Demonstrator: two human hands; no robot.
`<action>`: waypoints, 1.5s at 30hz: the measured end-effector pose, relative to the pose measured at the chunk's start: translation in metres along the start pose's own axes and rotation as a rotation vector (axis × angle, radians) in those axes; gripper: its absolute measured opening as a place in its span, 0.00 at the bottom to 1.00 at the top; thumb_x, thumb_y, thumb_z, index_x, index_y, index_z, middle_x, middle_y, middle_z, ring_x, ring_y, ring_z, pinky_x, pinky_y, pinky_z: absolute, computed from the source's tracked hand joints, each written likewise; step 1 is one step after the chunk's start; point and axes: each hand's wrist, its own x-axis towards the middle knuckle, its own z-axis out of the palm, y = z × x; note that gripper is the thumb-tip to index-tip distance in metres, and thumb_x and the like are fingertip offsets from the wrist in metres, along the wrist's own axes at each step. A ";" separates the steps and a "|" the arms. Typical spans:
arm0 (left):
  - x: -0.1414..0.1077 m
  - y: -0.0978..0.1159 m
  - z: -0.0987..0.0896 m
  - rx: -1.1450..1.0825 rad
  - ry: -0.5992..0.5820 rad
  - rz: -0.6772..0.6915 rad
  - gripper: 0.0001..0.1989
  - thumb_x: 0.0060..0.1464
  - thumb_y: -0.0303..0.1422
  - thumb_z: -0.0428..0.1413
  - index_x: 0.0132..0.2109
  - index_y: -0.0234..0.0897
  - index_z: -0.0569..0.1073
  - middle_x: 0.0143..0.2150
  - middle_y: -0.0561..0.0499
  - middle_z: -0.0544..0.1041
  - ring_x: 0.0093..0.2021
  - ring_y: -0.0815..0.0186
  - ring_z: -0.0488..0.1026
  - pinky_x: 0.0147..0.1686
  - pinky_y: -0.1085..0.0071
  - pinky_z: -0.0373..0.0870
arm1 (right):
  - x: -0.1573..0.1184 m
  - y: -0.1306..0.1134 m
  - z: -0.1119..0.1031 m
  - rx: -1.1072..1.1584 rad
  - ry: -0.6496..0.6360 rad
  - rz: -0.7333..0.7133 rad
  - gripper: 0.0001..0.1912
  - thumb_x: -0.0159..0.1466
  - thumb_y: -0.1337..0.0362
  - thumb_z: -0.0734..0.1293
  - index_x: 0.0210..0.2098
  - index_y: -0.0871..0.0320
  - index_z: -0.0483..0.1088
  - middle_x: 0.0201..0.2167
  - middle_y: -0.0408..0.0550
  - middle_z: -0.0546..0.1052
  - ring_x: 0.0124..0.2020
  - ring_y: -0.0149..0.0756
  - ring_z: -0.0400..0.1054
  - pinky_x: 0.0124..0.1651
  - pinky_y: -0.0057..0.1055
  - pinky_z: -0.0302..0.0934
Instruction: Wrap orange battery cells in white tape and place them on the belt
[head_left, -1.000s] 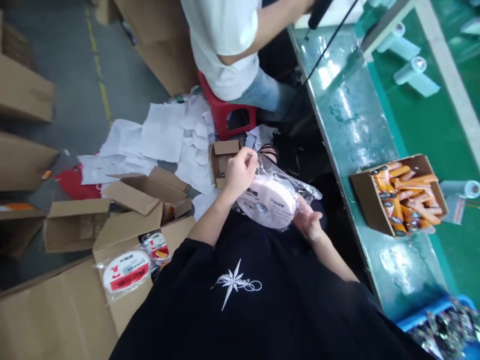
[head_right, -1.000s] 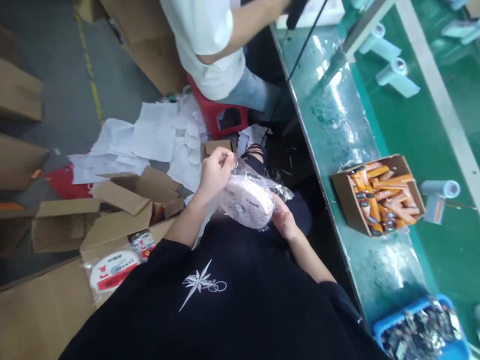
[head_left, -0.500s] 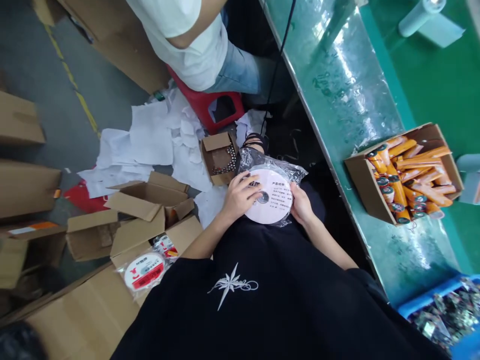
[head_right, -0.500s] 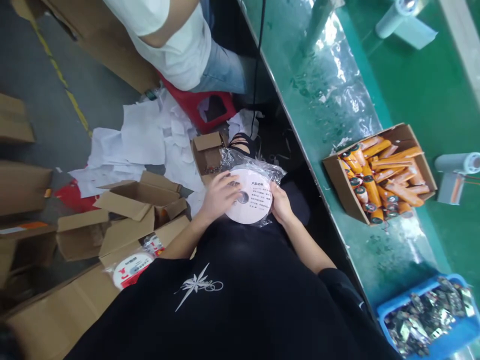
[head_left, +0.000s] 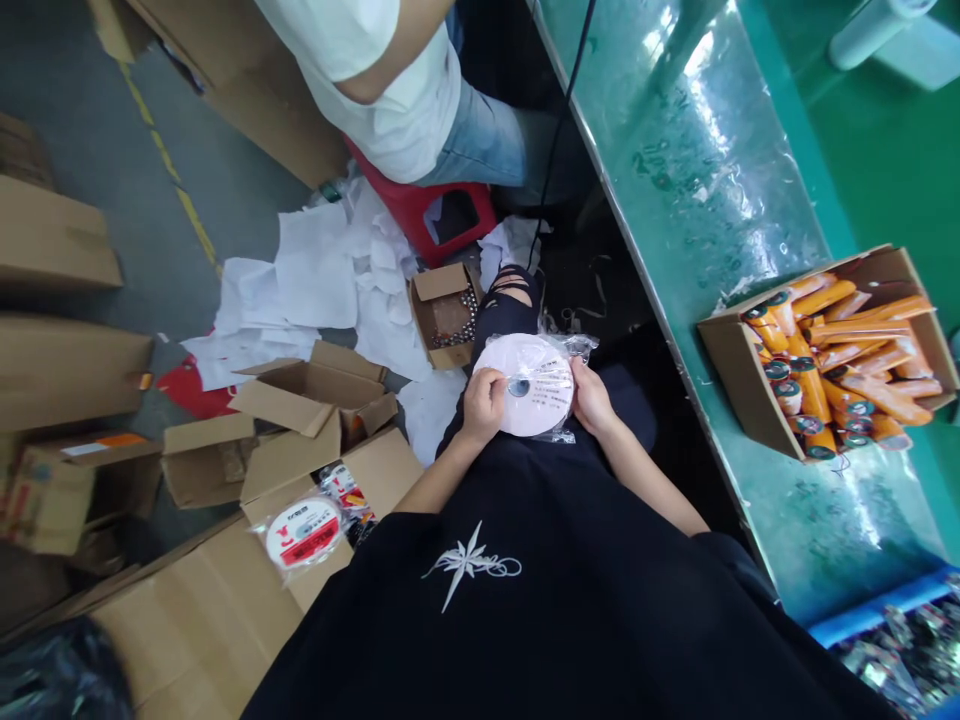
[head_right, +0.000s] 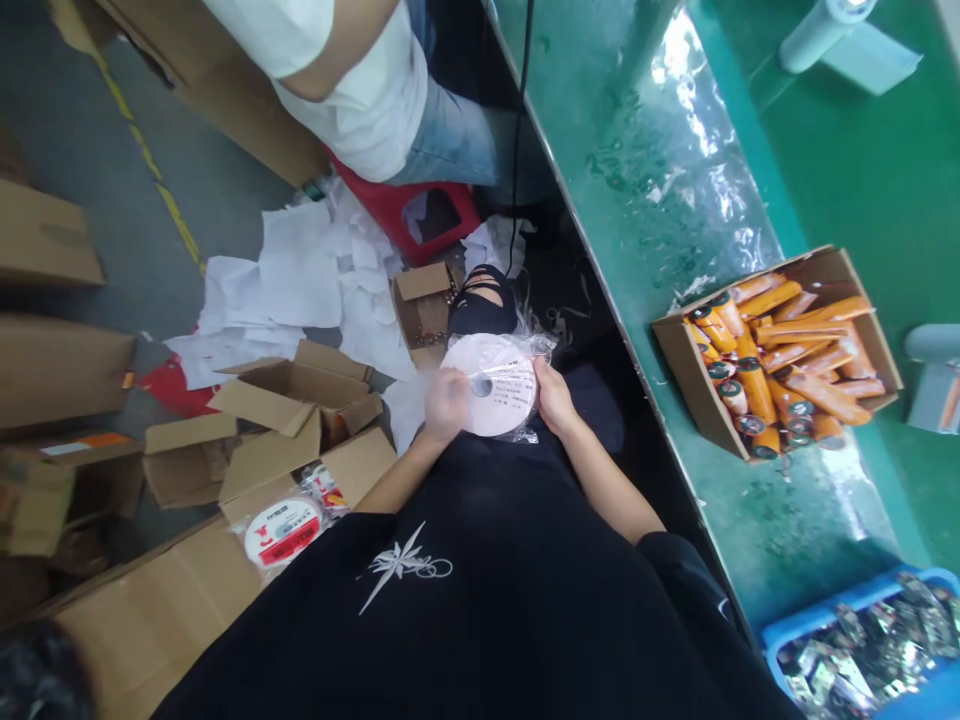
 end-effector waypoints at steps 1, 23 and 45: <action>-0.002 -0.003 0.001 -0.003 0.023 -0.010 0.18 0.70 0.47 0.52 0.38 0.40 0.73 0.34 0.49 0.77 0.37 0.63 0.76 0.42 0.63 0.75 | 0.002 0.003 -0.001 -0.018 0.013 -0.018 0.33 0.54 0.32 0.75 0.40 0.56 0.77 0.40 0.49 0.85 0.52 0.50 0.78 0.54 0.43 0.73; 0.003 -0.031 -0.011 -0.071 0.261 -0.168 0.21 0.70 0.55 0.48 0.42 0.41 0.66 0.37 0.49 0.74 0.39 0.63 0.75 0.46 0.63 0.74 | -0.025 0.017 0.018 -1.469 -0.526 -0.879 0.16 0.76 0.57 0.65 0.58 0.49 0.78 0.56 0.53 0.78 0.56 0.49 0.64 0.62 0.47 0.55; -0.005 -0.022 -0.081 0.515 -0.414 0.284 0.09 0.59 0.37 0.64 0.47 0.47 0.81 0.51 0.45 0.84 0.56 0.48 0.74 0.60 0.48 0.61 | -0.027 0.011 0.041 -1.725 -0.569 -0.921 0.17 0.77 0.60 0.62 0.61 0.55 0.73 0.47 0.57 0.75 0.47 0.47 0.64 0.46 0.40 0.57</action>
